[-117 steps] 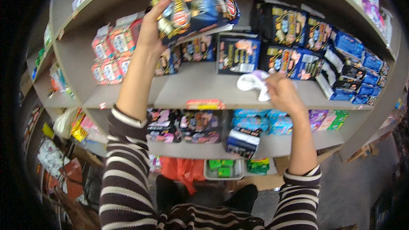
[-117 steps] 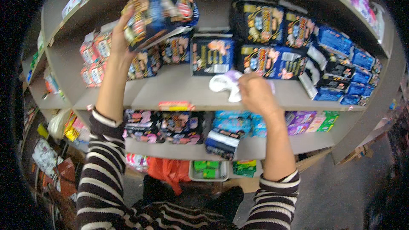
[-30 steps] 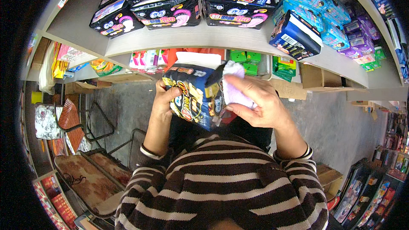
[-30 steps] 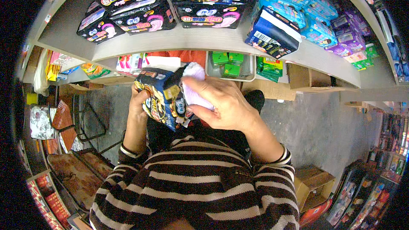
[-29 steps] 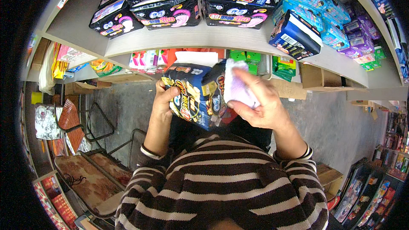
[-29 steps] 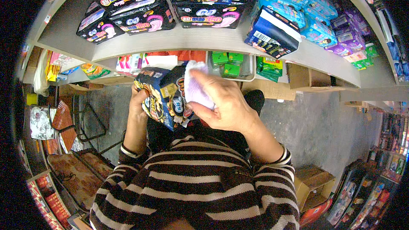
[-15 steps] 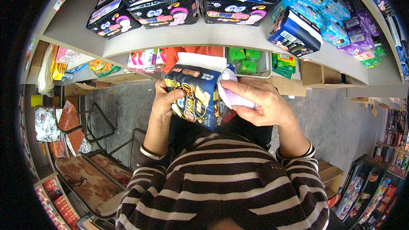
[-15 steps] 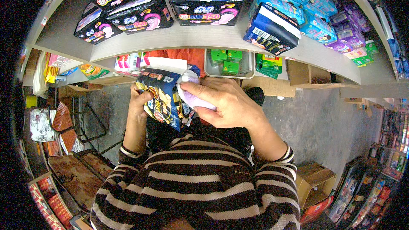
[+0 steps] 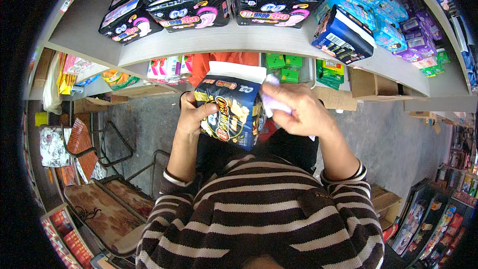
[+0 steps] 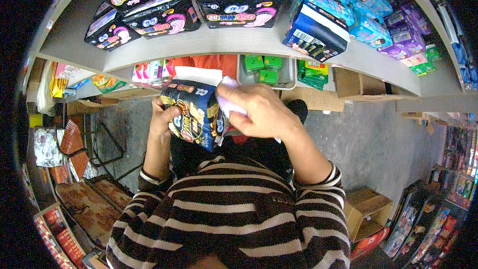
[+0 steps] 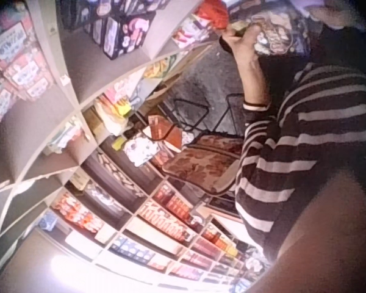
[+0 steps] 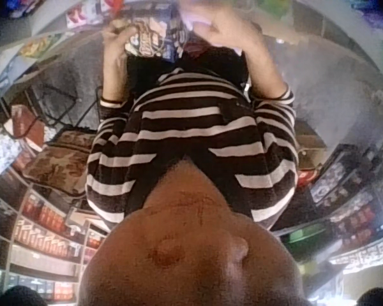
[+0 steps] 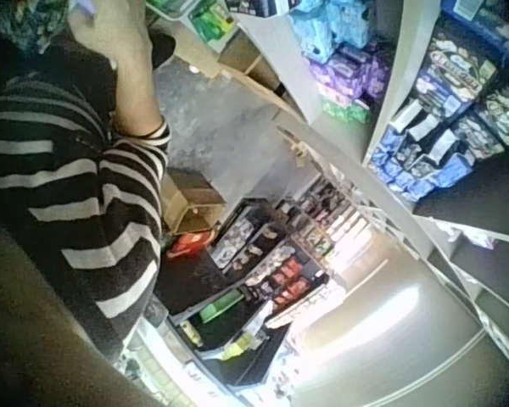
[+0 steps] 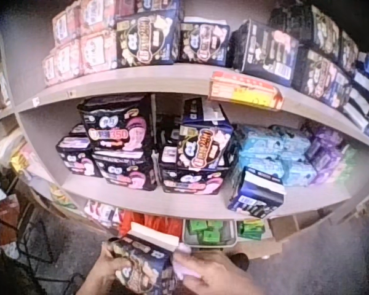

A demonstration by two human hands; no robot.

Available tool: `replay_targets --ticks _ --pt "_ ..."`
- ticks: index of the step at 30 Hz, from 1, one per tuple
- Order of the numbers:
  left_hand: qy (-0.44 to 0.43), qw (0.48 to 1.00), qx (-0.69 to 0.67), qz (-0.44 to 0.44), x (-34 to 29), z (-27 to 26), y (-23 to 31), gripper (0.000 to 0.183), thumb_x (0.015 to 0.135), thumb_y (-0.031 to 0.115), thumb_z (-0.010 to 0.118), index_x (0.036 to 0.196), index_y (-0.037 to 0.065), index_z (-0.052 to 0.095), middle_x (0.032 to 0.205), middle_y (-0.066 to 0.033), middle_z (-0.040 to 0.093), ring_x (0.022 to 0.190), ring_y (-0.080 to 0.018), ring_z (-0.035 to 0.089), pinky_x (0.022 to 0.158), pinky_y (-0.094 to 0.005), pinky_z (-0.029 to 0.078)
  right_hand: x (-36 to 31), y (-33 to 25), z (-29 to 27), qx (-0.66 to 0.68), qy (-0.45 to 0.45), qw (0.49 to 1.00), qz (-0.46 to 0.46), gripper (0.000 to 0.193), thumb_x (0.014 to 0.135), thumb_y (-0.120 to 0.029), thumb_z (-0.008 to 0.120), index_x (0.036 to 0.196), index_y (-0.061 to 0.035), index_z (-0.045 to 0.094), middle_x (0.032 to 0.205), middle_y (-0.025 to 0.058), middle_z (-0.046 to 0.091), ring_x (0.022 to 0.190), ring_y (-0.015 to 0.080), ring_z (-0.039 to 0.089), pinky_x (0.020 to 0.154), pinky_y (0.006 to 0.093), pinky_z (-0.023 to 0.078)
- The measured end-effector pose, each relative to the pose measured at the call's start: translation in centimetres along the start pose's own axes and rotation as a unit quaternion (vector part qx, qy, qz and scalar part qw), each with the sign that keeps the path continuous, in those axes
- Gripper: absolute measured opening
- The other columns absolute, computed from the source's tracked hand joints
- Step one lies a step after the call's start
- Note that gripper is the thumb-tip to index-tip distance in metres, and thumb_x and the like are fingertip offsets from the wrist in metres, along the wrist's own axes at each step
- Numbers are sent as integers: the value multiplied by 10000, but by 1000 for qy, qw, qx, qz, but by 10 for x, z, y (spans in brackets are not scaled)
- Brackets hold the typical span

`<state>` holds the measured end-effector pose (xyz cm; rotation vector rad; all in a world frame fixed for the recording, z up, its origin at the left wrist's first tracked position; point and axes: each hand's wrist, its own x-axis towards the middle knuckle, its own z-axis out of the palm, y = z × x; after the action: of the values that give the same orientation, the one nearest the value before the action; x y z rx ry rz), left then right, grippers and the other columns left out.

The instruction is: The person wipes the surfaces of multiple packaged items on a store shelf using a cloth. They pick up each item, wipe it, and place it back on the shelf, repeating this process for several different products.

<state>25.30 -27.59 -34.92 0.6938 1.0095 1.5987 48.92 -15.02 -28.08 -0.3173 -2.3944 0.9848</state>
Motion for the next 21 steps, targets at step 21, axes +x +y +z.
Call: replay_targets --ticks 21 --pt "30 933 -336 -125 -4 17 -22 430 871 244 554 1215 2 463 1130 -175 578 952 -268 615 792 -380 530 16 48 27 97 166 950 245 364 812 -54 543 1176 -51 545 995 128 628 882 267 594 807 308 455"
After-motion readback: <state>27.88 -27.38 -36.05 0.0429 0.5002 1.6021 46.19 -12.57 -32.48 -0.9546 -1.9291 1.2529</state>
